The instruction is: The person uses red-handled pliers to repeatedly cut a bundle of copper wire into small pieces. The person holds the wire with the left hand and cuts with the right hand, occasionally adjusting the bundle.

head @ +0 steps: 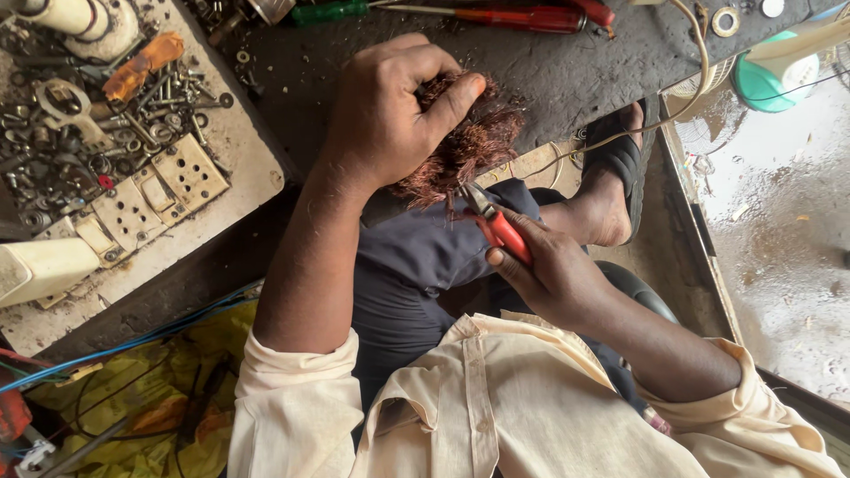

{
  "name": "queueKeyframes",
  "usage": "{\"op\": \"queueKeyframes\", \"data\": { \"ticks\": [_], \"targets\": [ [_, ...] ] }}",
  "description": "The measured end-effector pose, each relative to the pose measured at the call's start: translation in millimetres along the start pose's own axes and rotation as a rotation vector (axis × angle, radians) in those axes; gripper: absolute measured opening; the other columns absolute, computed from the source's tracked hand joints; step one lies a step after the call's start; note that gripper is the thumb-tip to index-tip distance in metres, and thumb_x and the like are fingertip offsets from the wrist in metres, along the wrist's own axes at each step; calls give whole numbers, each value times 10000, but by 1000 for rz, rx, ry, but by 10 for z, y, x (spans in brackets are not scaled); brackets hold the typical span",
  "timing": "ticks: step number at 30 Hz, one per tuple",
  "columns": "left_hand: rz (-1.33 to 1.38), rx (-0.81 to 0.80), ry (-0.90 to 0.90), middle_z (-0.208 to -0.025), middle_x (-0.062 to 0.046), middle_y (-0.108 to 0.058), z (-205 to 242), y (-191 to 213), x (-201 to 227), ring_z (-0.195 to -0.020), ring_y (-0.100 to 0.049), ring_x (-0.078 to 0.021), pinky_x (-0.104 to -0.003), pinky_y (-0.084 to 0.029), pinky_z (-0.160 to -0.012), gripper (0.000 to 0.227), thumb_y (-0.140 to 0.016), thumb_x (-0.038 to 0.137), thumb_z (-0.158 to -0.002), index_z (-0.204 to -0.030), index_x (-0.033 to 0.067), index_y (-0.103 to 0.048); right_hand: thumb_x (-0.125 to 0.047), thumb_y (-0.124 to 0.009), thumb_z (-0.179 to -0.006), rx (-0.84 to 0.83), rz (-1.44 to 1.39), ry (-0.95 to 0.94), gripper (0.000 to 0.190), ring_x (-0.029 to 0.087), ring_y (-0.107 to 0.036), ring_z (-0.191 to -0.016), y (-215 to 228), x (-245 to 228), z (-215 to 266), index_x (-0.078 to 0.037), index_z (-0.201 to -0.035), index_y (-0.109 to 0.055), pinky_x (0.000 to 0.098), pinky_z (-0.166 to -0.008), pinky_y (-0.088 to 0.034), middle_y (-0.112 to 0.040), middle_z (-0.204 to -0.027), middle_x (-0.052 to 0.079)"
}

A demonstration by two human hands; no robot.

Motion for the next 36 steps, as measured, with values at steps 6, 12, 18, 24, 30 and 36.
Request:
{"op": "queueKeyframes", "data": {
  "ticks": [6,12,18,24,30,36],
  "targets": [
    [1,12,12,-839,-83,-704,13,-26,-35,-751,-711,-217,-348,-545,-637,273,-797,267,-1031,-903,32,-742,-403,-562,-994,-93,23,-148,447,243,-679,-752,-22,81,19,-44,-1260,-582,391,-690,-529,-687,-863,131],
    [-6,24,-9,-843,-84,-700,20,-27,-41,-759,-713,-219,-352,-547,-643,271,-796,268,-1038,-914,34,-746,-473,-499,-1013,-203,-44,-138,435,242,-675,-762,70,46,23,-60,-1073,-622,402,-686,-550,-661,-826,110],
    [-30,31,-3,-838,-86,-704,26,-36,-56,-747,-712,-227,-363,-542,-631,285,-802,285,-1028,-897,38,-748,-462,-531,-969,-248,270,-267,416,311,-705,-778,243,-20,-52,-73,-1091,-616,468,-729,-535,-664,-815,151],
    [-30,43,-17,-851,-88,-708,31,-36,-56,-768,-720,-229,-364,-552,-648,288,-801,296,-1035,-914,39,-753,-415,-560,-968,-195,302,-162,476,375,-694,-880,280,-181,-90,-47,-1270,-577,493,-762,-523,-684,-915,188],
    [-32,37,-14,-841,-91,-706,30,-34,-54,-755,-718,-227,-360,-545,-632,290,-807,288,-1034,-905,35,-751,-345,-574,-966,-148,285,-51,459,385,-675,-938,245,-223,-101,-48,-1315,-573,489,-825,-513,-671,-964,193],
    [5,34,-28,-840,-73,-706,23,-28,-46,-759,-714,-206,-345,-542,-636,270,-797,271,-1050,-910,44,-750,-350,-572,-979,-270,113,-233,411,233,-703,-892,118,43,-84,-106,-1305,-520,398,-768,-551,-654,-982,101]
  ]
}}
Point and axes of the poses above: each hand's wrist, its own z-axis away from the middle knuckle, its own y-axis out of the back of the hand, x = y × z, the point moved 7 cm from there along -z, towards the middle knuckle
